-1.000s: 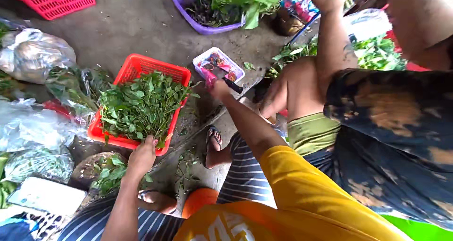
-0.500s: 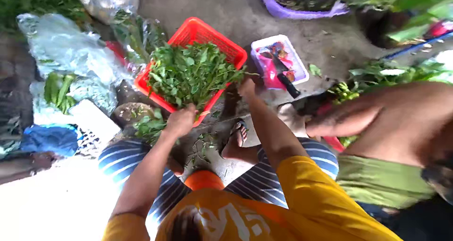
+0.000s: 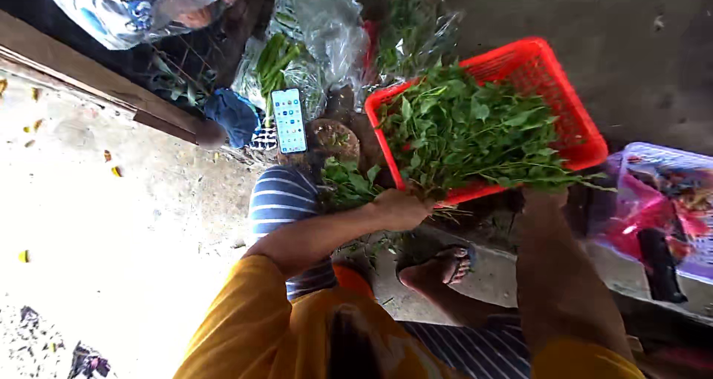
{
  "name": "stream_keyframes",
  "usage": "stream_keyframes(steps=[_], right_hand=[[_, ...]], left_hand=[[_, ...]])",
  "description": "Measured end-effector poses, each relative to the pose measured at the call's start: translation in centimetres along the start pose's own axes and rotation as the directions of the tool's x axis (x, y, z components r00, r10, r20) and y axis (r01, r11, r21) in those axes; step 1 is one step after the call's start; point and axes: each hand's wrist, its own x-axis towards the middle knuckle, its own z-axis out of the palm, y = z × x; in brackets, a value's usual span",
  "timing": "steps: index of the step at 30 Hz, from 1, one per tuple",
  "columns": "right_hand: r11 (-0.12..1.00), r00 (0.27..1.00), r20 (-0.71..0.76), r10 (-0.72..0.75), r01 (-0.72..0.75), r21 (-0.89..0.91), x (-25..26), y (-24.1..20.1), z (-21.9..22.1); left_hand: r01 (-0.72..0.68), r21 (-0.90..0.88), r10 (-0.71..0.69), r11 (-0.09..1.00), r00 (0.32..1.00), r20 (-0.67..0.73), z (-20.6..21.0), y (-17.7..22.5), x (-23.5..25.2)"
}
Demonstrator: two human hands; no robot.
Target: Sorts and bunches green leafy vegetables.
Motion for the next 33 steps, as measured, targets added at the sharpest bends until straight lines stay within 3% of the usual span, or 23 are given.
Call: stream_keyframes(steps=[3, 7, 10, 13, 18, 22, 26, 29, 33], right_hand=[[0.999, 0.999, 0.018, -0.027, 0.026, 0.035, -0.8, -0.1, -0.7], [0.975, 0.991, 0.068, -0.111, 0.122, -0.186, -1.3, -0.2, -1.1], [0.954, 0.984, 0.103, -0.145, 0.167, -0.250, -3.8, -1.0, -1.9], [0.944, 0.995, 0.096, -0.020, 0.050, -0.327, -6.2, -1.3, -2.5], [0.964, 0.996, 0.011, 0.087, -0.081, -0.254, -11.1, -0.3, -3.5], [0.994, 0.992, -0.063, -0.109, 0.109, 0.000, -21.7, 0.4, -6.0], [0.917, 0.916, 0.115, -0.385, 0.394, -0.069, -32.5, -0.4, -4.0], [0.906, 0.896, 0.225, -0.382, 0.411, -0.102, -35.0, -0.8, -1.3], [0.901, 0.900, 0.198, -0.388, 0.416, -0.124, -35.8, -0.9, 0.5]], left_hand=[[0.018, -0.003, -0.018, 1.000, 1.000, 0.009, 0.1, -0.3, -0.6], [0.056, -0.023, -0.056, 0.998, 0.998, 0.013, 0.5, -1.2, -1.1], [0.076, -0.075, -0.079, 0.994, 0.996, -0.042, 2.6, -3.1, 0.1], [0.102, -0.073, -0.110, 0.992, 0.987, -0.116, 5.2, -4.4, 1.7], [0.158, -0.025, -0.160, 0.987, 0.971, -0.179, 6.8, -4.6, 2.5], [0.145, 0.027, -0.137, 0.989, 0.970, -0.199, 6.7, -4.4, 1.9], [0.113, 0.078, -0.094, 0.991, 0.973, -0.209, 7.0, -4.0, 1.4], [0.118, 0.105, -0.096, 0.987, 0.976, -0.195, 7.5, -3.7, 1.8], [0.149, 0.073, -0.133, 0.986, 0.974, -0.185, 7.8, -3.1, 2.0]])
